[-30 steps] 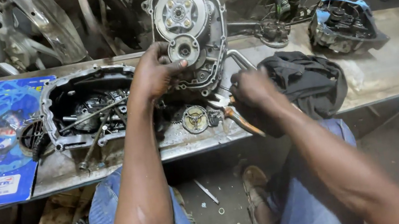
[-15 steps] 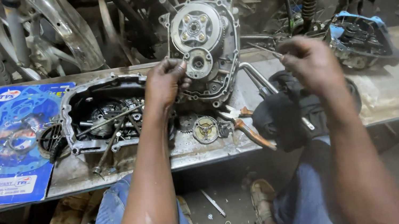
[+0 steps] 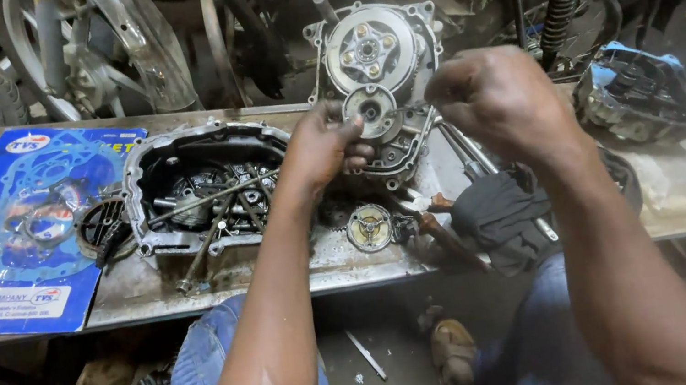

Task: Disassembling and cleaning internal motorcycle engine components and gears on a workbench.

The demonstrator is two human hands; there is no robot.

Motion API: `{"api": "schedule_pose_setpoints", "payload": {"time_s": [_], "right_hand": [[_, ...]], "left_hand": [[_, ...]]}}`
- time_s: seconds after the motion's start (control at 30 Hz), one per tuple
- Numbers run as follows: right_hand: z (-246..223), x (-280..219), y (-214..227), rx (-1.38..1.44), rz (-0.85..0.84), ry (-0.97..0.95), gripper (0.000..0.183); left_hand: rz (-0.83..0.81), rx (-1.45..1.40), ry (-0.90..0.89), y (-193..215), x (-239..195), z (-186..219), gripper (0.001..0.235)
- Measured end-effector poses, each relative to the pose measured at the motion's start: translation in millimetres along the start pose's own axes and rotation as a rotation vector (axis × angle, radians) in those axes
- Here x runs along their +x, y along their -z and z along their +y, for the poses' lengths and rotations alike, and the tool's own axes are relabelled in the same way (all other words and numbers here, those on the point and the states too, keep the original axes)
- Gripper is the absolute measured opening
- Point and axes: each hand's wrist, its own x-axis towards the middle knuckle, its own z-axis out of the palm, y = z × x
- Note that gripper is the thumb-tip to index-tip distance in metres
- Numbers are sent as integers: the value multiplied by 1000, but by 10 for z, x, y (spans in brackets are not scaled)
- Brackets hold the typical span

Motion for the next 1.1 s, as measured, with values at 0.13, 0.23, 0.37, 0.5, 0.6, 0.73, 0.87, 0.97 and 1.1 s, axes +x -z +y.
{"api": "schedule_pose_setpoints", "payload": {"time_s": [0.13,0.23,0.37,0.5,0.6,0.73,0.87,0.97,1.1], "right_hand": [[-193,-55,25,-13,-15,-14,22],[-214,-130,-90,-84,-67,-59,21],[-139,-126,-152,-113,-70,-89,21],[-493,-17,22,-260,-232,-206,27],[-451,188,-37,-359,-286,-232,22],[-1158,352,244,-265,-438,-469,30],[-1191,605,228,-444,-491,-375,24],[-1122,860,178,-542,-597,-307,23],[-1315,986,345,-474,-704,-411,34]], "left_hand": [[64,33,-95,-49,55,0,40],[136,113,-139,-86,-7,21,35],[158,84,-149,-134,-34,53,32],[191,111,-189,-166,-142,157,29],[211,153,-196,-163,-125,132,28],[272,412,-98,-225,-159,306,29],[377,365,-24,-253,-131,273,18],[425,280,36,-266,-145,289,15],[441,315,12,-269,-91,239,10]]}}
